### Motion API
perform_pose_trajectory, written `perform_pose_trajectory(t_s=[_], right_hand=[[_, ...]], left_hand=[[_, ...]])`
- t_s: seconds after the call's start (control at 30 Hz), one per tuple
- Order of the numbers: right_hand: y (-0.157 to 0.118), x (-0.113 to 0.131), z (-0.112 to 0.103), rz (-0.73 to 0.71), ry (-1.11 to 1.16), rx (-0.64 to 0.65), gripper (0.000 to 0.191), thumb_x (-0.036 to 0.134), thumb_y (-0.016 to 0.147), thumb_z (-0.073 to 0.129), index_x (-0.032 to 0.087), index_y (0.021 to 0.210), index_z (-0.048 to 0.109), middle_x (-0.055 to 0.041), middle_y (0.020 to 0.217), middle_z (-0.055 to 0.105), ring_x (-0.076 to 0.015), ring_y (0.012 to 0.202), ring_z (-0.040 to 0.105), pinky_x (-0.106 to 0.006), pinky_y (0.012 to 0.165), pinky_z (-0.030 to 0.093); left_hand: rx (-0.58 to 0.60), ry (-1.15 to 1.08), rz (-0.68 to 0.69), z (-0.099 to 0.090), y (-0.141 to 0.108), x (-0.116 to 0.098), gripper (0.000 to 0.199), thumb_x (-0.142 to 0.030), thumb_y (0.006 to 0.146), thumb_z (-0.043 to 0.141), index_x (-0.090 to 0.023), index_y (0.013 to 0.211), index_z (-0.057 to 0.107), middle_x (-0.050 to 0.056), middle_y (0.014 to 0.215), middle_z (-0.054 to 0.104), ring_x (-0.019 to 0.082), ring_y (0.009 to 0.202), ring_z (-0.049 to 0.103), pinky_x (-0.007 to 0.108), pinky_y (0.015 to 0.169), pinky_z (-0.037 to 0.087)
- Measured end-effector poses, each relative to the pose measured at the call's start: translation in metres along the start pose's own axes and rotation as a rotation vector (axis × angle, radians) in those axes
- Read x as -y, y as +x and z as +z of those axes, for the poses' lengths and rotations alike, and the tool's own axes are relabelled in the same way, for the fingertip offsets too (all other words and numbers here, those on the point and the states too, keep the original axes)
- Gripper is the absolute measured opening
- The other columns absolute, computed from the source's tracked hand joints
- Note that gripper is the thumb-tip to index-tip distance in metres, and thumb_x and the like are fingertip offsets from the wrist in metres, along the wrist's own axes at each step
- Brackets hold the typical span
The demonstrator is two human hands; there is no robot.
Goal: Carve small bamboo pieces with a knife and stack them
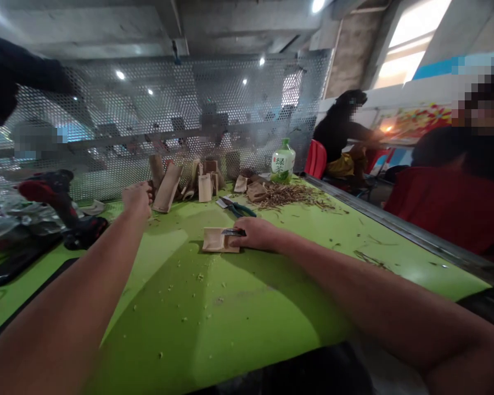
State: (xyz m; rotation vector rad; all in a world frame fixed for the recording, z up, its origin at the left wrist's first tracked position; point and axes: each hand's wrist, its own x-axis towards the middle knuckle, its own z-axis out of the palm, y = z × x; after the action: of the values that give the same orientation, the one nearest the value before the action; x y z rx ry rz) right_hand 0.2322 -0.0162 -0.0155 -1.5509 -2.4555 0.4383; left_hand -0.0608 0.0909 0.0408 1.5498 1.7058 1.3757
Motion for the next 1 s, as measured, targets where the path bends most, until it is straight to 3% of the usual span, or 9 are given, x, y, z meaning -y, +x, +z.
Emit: perform_pose_trajectory(t_s=[0.13,0.23,0.37,0.47,0.57,0.63,0.73,0.87,1.0], right_hand=[[-0.003,0.002,0.001,-0.015,0.023,-0.075,0.032,0.047,0.082,0.067,0.018,0.095,0.064,-0.007,0.091,0.067,-0.0176,0.075,0.057,-0.024,0.057,0.034],[-0.003,-0.002,0.001,-0.052,-0.014,-0.151,0.022,0.036,0.079,0.069,0.019,0.092,0.064,-0.0058,0.09,0.067,-0.0169,0.075,0.056,-0.024,0.057,0.031],[-0.003,-0.005,0.0,-0.034,-0.047,-0.185,0.02,0.035,0.08,0.067,0.019,0.091,0.063,-0.005,0.087,0.067,-0.0162,0.073,0.054,-0.025,0.058,0.029],[-0.002,-0.003,0.0,-0.051,-0.052,-0.184,0.026,0.042,0.08,0.067,0.018,0.091,0.064,-0.0053,0.087,0.067,-0.017,0.074,0.055,-0.025,0.058,0.03],[-0.001,-0.004,0.003,-0.058,-0.024,-0.157,0.033,0.048,0.078,0.069,0.019,0.093,0.065,-0.0051,0.087,0.068,-0.0177,0.074,0.057,-0.025,0.059,0.032],[0.002,-0.007,0.004,-0.051,0.042,-0.152,0.042,0.051,0.076,0.07,0.02,0.104,0.066,-0.0053,0.094,0.07,-0.0185,0.078,0.059,-0.026,0.062,0.037],[0.004,-0.015,0.002,0.016,0.096,-0.214,0.055,0.057,0.076,0.07,0.02,0.117,0.063,-0.0083,0.108,0.07,-0.0212,0.087,0.061,-0.028,0.069,0.041],[0.0,-0.015,-0.006,0.141,0.016,-0.25,0.06,0.066,0.083,0.055,0.017,0.117,0.062,-0.0114,0.109,0.068,-0.0225,0.086,0.059,-0.028,0.066,0.039],[-0.007,-0.002,-0.007,0.074,-0.046,-0.175,0.051,0.059,0.096,0.034,0.019,0.109,0.062,-0.0089,0.099,0.068,-0.0195,0.079,0.057,-0.026,0.06,0.033]], left_hand=[[0.278,-0.023,-0.003,0.012,-0.048,-0.004,0.031,-0.036,0.087,0.057,-0.012,0.107,0.062,0.003,0.088,0.064,0.01,0.066,0.049,0.022,0.059,0.041],[0.633,0.102,0.106,0.018,-0.09,-0.007,0.059,-0.055,0.084,0.059,-0.019,0.131,0.057,0.008,0.114,0.066,0.016,0.078,0.058,0.027,0.063,0.046],[0.811,0.214,0.13,0.017,-0.122,-0.007,0.072,-0.059,0.081,0.058,-0.026,0.143,0.047,0.01,0.12,0.067,0.021,0.085,0.063,0.03,0.067,0.049],[0.808,0.338,0.204,0.022,-0.126,-0.002,0.07,-0.045,0.075,0.066,-0.022,0.14,0.053,0.009,0.117,0.069,0.024,0.091,0.065,0.031,0.074,0.049],[0.75,0.41,0.26,0.032,-0.125,0.004,0.044,-0.029,0.075,0.06,-0.019,0.118,0.069,0.007,0.107,0.073,0.024,0.09,0.066,0.03,0.076,0.049],[0.714,0.468,0.286,0.036,-0.124,0.005,0.032,-0.029,0.079,0.056,-0.017,0.104,0.072,0.007,0.098,0.074,0.023,0.085,0.066,0.03,0.073,0.048],[0.685,0.509,0.305,0.036,-0.121,0.006,0.03,-0.033,0.083,0.054,-0.016,0.1,0.071,0.009,0.093,0.073,0.022,0.079,0.065,0.029,0.065,0.046],[0.702,0.507,0.275,0.034,-0.117,0.011,0.03,-0.036,0.082,0.056,-0.016,0.099,0.07,0.01,0.094,0.073,0.023,0.08,0.065,0.029,0.065,0.045],[0.708,0.502,0.297,0.037,-0.114,0.015,0.033,-0.037,0.083,0.056,-0.016,0.104,0.069,0.011,0.1,0.072,0.025,0.087,0.064,0.03,0.069,0.045]])
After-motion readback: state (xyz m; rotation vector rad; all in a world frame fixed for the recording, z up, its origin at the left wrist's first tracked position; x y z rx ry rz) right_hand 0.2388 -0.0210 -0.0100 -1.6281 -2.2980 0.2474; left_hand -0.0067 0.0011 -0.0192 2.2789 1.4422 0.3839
